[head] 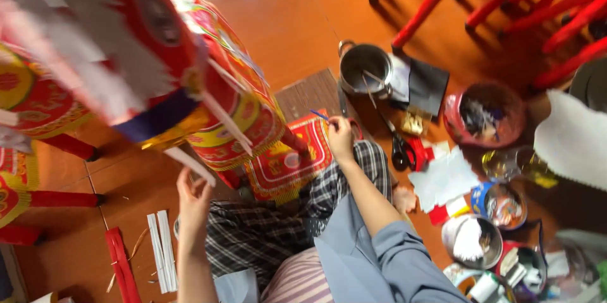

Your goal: Assembling and decorating traditional paper horses using glue and paper strips

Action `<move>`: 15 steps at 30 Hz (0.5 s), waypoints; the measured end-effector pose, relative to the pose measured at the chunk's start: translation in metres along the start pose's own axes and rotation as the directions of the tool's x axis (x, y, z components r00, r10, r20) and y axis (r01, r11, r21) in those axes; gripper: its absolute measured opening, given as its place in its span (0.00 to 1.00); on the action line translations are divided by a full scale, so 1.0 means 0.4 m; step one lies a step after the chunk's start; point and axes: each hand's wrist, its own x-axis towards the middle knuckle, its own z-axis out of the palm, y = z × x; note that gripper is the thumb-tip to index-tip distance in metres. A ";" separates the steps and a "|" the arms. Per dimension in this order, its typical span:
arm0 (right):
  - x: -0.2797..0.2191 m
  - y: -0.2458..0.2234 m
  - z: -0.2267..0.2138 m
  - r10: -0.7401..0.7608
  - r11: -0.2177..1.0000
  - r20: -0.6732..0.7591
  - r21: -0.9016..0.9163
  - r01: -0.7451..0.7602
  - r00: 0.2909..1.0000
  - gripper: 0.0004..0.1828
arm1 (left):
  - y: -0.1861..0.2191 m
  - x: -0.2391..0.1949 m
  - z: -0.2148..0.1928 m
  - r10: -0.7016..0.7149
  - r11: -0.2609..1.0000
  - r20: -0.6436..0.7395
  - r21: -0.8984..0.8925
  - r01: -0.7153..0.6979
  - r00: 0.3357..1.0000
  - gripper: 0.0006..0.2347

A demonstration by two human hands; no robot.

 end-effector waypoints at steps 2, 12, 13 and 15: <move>-0.047 0.090 0.026 0.019 1.000 0.006 -0.024 -0.019 1.000 0.11 | -0.167 0.032 -0.041 -0.098 0.992 -0.029 0.079 0.100 0.995 0.30; -0.100 -0.084 0.114 -0.020 0.995 0.629 0.090 -0.047 0.777 0.47 | -0.278 0.114 -0.004 -0.168 0.866 -0.039 0.472 0.167 0.985 0.33; -0.110 -0.102 0.124 0.001 0.995 0.612 0.081 -0.064 0.791 0.47 | -0.269 0.115 0.007 -0.172 0.860 -0.013 0.485 0.157 0.985 0.33; -0.117 -0.139 0.146 0.089 0.993 0.634 -0.118 -0.017 0.768 0.45 | -0.245 0.122 0.033 0.055 0.820 0.076 0.566 -0.089 0.996 0.20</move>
